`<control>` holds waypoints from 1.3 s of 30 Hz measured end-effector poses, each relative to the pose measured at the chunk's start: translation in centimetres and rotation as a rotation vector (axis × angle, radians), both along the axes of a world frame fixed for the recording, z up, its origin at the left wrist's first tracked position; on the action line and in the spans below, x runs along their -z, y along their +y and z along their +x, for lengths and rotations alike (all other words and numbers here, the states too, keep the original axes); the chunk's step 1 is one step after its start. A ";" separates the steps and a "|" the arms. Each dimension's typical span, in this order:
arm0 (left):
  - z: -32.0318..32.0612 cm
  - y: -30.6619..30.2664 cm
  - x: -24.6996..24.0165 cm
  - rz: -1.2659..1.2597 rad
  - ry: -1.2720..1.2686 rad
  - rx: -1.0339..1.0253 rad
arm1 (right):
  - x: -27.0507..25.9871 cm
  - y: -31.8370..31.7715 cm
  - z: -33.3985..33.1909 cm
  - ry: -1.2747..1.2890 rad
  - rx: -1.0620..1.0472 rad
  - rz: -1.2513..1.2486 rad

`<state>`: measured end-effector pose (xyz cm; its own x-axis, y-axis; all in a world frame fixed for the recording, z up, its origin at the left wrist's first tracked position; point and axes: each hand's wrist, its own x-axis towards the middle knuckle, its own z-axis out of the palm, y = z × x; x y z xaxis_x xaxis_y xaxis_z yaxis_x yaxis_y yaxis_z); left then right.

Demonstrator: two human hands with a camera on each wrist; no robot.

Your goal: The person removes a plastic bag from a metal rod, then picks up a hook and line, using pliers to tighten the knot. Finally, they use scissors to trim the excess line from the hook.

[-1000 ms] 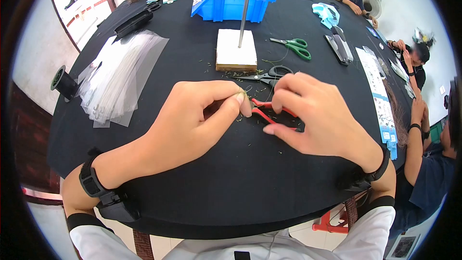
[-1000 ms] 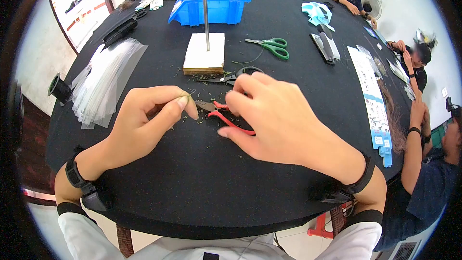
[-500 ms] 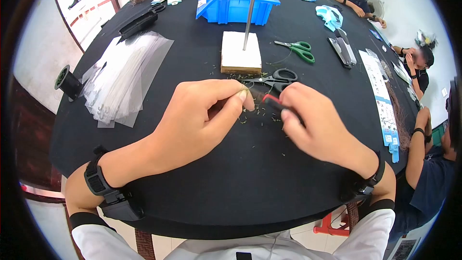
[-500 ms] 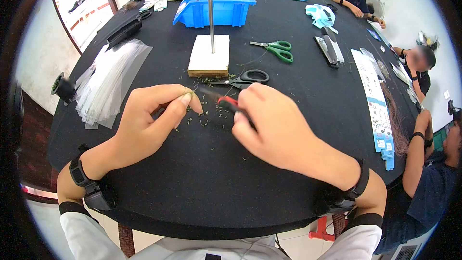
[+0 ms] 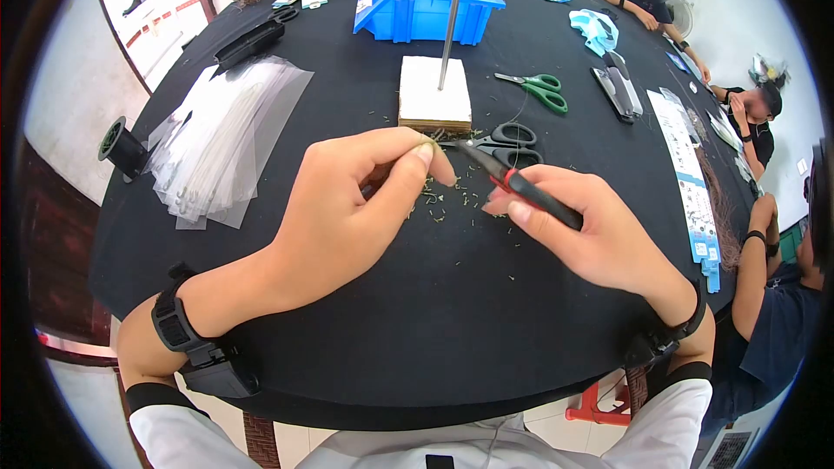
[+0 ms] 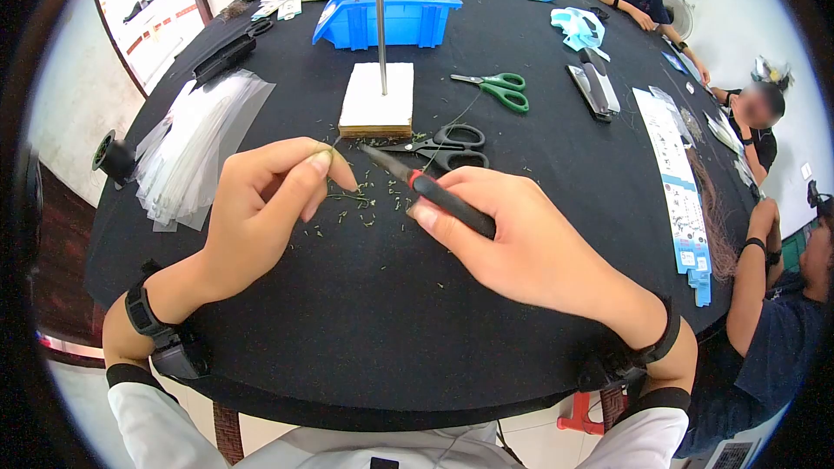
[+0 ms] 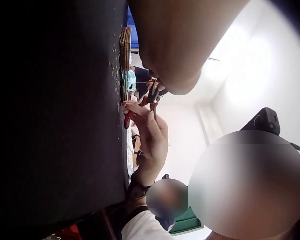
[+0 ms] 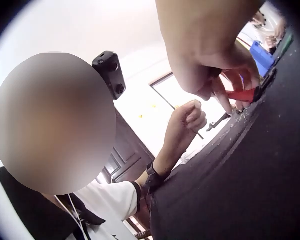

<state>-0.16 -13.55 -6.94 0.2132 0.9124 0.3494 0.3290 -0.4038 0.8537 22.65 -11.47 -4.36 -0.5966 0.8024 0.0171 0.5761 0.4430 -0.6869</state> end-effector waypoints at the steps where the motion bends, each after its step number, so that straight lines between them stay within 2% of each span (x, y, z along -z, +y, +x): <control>1: 0.0 0.0 -0.1 -0.008 -0.014 -0.004 | 0.3 -0.2 0.4 -0.088 -0.025 0.191; 2: 0.0 0.0 -0.2 -0.017 -0.029 -0.009 | 0.5 -0.4 0.7 -0.177 -0.050 0.382; 5: -0.1 0.2 -0.3 -0.036 -0.042 -0.008 | -0.4 -1.1 0.8 -0.520 -0.035 0.739; 9: 0.0 0.3 0.0 -0.043 -0.064 0.006 | -1.6 -1.5 0.3 -0.958 0.077 0.949; 14: -0.1 0.1 -0.4 -0.045 -0.048 0.013 | -2.5 -0.7 0.5 -1.215 0.194 0.987; 17: -0.1 0.1 -0.1 -0.020 -0.065 0.015 | -2.6 0.5 1.8 -0.973 0.289 1.110; 18: -0.1 0.1 0.1 -0.013 -0.069 0.013 | -2.5 0.8 1.8 -0.812 0.289 1.174; 21: -0.1 0.3 0.4 0.002 -0.077 0.034 | -1.4 1.0 0.7 -0.036 0.070 0.553; 22: 0.0 0.2 0.4 0.002 -0.093 0.021 | -1.0 1.0 0.5 0.068 -0.051 0.325; 23: 0.0 0.1 0.3 0.001 -0.098 0.014 | -0.5 0.7 -0.1 0.164 -0.079 0.119; 25: 0.0 0.1 0.2 -0.004 -0.111 0.003 | -0.8 0.2 -0.7 0.103 -0.035 -0.158; 29: 0.1 0.2 0.3 -0.018 -0.119 0.014 | 1.0 0.7 -0.2 0.265 -0.089 -0.084; 32: 0.1 0.1 0.4 -0.023 -0.099 0.016 | 0.4 0.4 -0.1 0.193 -0.083 -0.077; 35: 0.1 0.1 0.3 -0.015 -0.061 0.020 | 0.4 0.2 -0.1 0.180 -0.161 -0.029; 39: 0.2 0.0 0.4 0.006 -0.033 0.036 | 0.2 -0.3 -0.2 0.149 -0.128 0.000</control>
